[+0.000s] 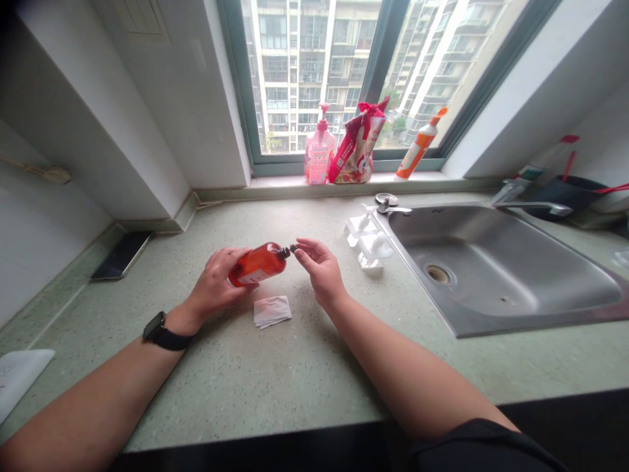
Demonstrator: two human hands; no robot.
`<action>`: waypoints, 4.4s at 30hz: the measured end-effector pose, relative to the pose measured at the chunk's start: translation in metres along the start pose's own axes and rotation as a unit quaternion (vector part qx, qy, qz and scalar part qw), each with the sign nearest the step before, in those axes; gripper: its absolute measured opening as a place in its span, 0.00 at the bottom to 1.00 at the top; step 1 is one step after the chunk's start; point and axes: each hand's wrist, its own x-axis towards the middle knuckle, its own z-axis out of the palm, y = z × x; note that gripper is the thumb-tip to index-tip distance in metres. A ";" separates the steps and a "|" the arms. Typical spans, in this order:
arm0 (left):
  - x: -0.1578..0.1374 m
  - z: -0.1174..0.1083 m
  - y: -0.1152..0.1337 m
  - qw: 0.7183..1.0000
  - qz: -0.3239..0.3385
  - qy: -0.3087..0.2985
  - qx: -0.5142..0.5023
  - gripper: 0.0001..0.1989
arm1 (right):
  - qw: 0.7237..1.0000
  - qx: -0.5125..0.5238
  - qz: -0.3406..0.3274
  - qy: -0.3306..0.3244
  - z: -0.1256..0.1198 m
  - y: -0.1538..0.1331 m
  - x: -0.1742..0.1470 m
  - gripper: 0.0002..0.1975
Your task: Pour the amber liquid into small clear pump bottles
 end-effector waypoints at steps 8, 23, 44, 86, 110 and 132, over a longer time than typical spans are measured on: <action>-0.001 0.000 0.000 1.000 0.002 0.003 0.023 0.32 | 0.998 -0.047 -0.026 -0.036 -0.004 -0.004 -0.001 0.22; -0.003 0.000 0.000 0.998 0.016 0.009 0.055 0.33 | 0.992 -0.091 -0.079 -0.043 -0.008 0.002 0.002 0.22; -0.003 -0.002 0.001 0.997 0.017 0.009 0.074 0.34 | 0.957 -0.193 -0.197 -0.092 -0.009 -0.001 -0.002 0.12; -0.003 -0.004 0.005 0.996 0.042 0.018 0.080 0.33 | 0.896 -0.362 -0.242 -0.088 -0.016 -0.003 -0.004 0.20; -0.004 0.000 0.003 0.998 0.048 0.037 -0.011 0.42 | 0.865 -0.375 -0.331 -0.045 -0.016 -0.025 -0.009 0.08; -0.001 0.005 -0.005 1.000 0.004 -0.020 -0.024 0.24 | 0.822 -0.437 -0.329 0.158 -0.092 -0.041 0.052 0.17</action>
